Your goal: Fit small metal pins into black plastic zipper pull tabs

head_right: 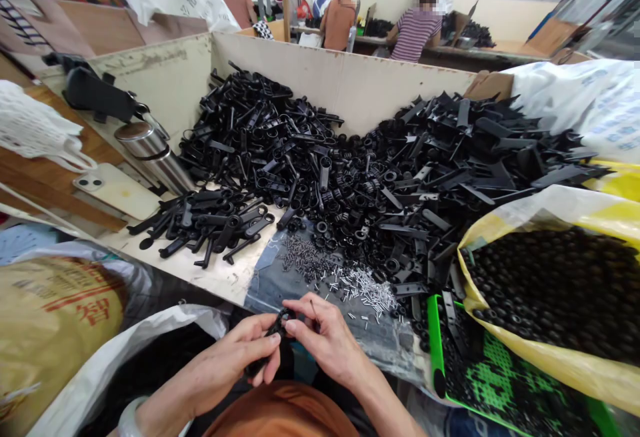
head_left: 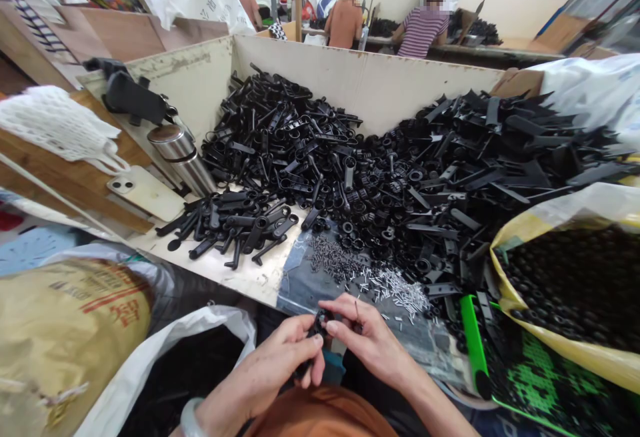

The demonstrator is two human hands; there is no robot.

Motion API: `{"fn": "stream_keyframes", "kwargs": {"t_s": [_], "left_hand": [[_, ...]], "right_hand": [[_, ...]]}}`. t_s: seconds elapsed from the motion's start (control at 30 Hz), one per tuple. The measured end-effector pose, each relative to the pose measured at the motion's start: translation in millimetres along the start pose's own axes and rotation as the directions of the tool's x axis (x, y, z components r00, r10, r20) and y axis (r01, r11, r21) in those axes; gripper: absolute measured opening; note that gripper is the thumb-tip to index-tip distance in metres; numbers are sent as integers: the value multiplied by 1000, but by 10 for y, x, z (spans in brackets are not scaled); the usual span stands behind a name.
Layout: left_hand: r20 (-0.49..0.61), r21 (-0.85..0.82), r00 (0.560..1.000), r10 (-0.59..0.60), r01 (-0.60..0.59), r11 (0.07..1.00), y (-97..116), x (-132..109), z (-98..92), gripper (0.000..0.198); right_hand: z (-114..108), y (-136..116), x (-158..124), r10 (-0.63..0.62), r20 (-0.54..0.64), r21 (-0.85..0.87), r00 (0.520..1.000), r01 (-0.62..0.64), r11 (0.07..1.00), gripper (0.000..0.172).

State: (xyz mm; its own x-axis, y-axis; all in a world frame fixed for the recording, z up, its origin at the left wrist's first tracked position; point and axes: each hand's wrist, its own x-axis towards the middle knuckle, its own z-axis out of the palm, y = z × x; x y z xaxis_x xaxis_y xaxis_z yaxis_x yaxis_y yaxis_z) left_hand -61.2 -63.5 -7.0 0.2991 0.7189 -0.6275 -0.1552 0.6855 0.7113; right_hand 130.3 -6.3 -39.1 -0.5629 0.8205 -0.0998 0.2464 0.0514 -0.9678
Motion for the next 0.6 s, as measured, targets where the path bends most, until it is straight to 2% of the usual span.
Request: {"fn": "stream_keyframes", "kwargs": {"t_s": [0.1, 0.17, 0.23, 0.3, 0.37, 0.43, 0.5, 0.53, 0.6], "left_hand": [[-46, -22, 998, -45, 44, 999, -5, -22, 14, 74], [-77, -11, 996, -54, 54, 998, -25, -14, -10, 75], [-140, 70, 990, 19, -10, 998, -19, 27, -53, 66], [-229, 282, 954, 192, -124, 951, 32, 111, -91, 46], [-299, 581, 876, 379, -147, 800, 116, 237, -100, 25], [-283, 819, 814, 507, -70, 569, 195, 391, -74, 15], [-222, 922, 798, 561, -16, 388, 239, 544, -29, 17], [-188, 943, 798, 572, -16, 332, 245, 611, -8, 18], [-147, 960, 797, 586, -27, 278, 238, 710, 16, 19]], "right_hand": [[72, -10, -46, 37, -79, -34, 996, -39, 999, 32], [104, -5, -105, 61, -125, -43, 990, -67, 997, 38], [88, 17, -168, 72, -167, -52, 983, -82, 995, 45], [13, 54, -210, 65, -241, -77, 968, -85, 993, 40], [-101, 94, -215, 55, -337, -120, 940, -101, 988, 33], [-220, 122, -182, 39, -417, -183, 908, -126, 975, 33], [-313, 126, -126, 1, -449, -269, 894, -136, 953, 33], [-345, 121, -96, -23, -448, -313, 894, -133, 940, 32], [-382, 103, -38, -60, -427, -385, 902, -122, 915, 27]]}}
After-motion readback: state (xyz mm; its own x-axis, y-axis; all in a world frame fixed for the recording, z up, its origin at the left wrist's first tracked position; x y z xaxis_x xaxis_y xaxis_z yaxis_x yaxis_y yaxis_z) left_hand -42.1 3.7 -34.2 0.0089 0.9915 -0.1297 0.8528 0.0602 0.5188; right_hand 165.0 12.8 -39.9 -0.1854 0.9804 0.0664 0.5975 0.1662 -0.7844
